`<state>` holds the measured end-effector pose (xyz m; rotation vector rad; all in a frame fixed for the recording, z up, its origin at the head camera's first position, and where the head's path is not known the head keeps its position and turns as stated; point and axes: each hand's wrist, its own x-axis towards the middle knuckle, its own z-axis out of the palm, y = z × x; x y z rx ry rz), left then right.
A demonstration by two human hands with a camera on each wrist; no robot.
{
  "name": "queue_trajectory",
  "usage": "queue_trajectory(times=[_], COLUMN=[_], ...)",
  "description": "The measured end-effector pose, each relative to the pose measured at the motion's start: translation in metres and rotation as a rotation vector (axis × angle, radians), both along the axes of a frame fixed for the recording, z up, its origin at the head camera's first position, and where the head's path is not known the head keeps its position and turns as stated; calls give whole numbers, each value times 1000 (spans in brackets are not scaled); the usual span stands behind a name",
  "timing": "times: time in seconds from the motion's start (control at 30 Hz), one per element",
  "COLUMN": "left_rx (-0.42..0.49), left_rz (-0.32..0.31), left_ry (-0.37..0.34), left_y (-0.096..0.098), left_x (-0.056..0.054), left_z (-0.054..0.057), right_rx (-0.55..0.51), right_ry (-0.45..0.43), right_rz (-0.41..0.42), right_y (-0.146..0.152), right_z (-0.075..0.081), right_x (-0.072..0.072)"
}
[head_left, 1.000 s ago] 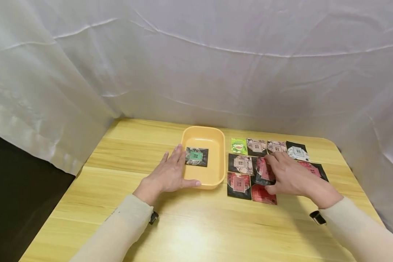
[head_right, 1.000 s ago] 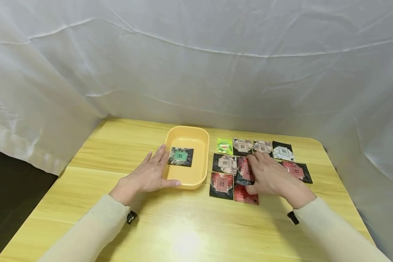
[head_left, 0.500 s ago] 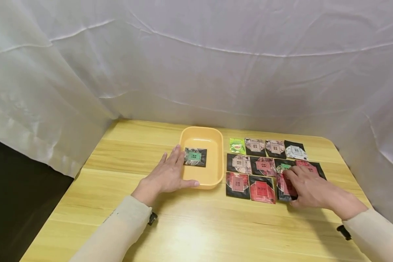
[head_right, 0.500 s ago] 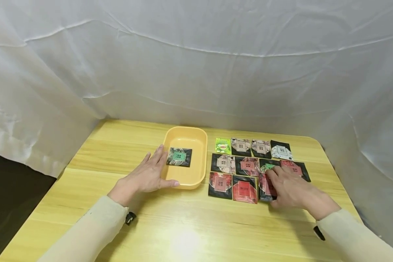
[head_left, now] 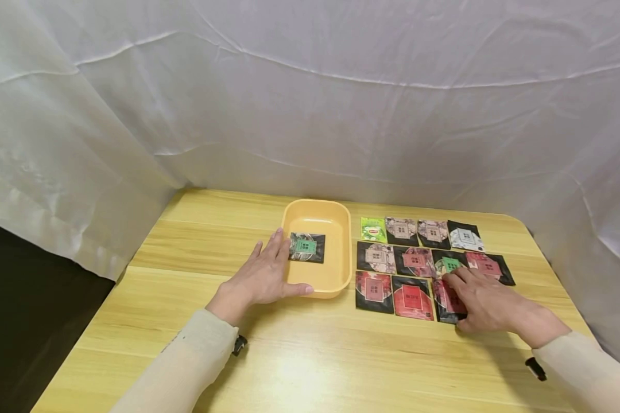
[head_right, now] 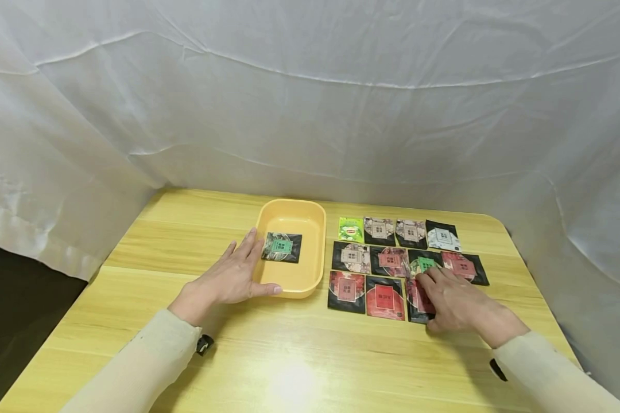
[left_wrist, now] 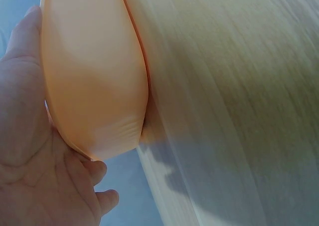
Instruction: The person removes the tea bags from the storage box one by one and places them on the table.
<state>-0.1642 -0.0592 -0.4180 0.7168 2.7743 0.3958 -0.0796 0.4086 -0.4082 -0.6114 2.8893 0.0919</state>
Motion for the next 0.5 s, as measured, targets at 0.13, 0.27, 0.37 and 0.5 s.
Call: queue_trajectory(times=[0.13,0.27,0.37,0.5], left_rx=[6,8,3,4], left_rz=[0,1,4,0], left_ry=[-6,-6,-8,-5], left_y=[0,-1,-1,-1], left_x=[0,1,0,0], left_z=[1,1,1,0], right_rx=[4,22,34,50], right_ry=[-32,-49,-43,-42], right_rz=[-31,-50,-51,-53], right_y=[-2,-2,-3,-3], right_z=[-1,-2,-2,0], right_x=[1,1,2,2])
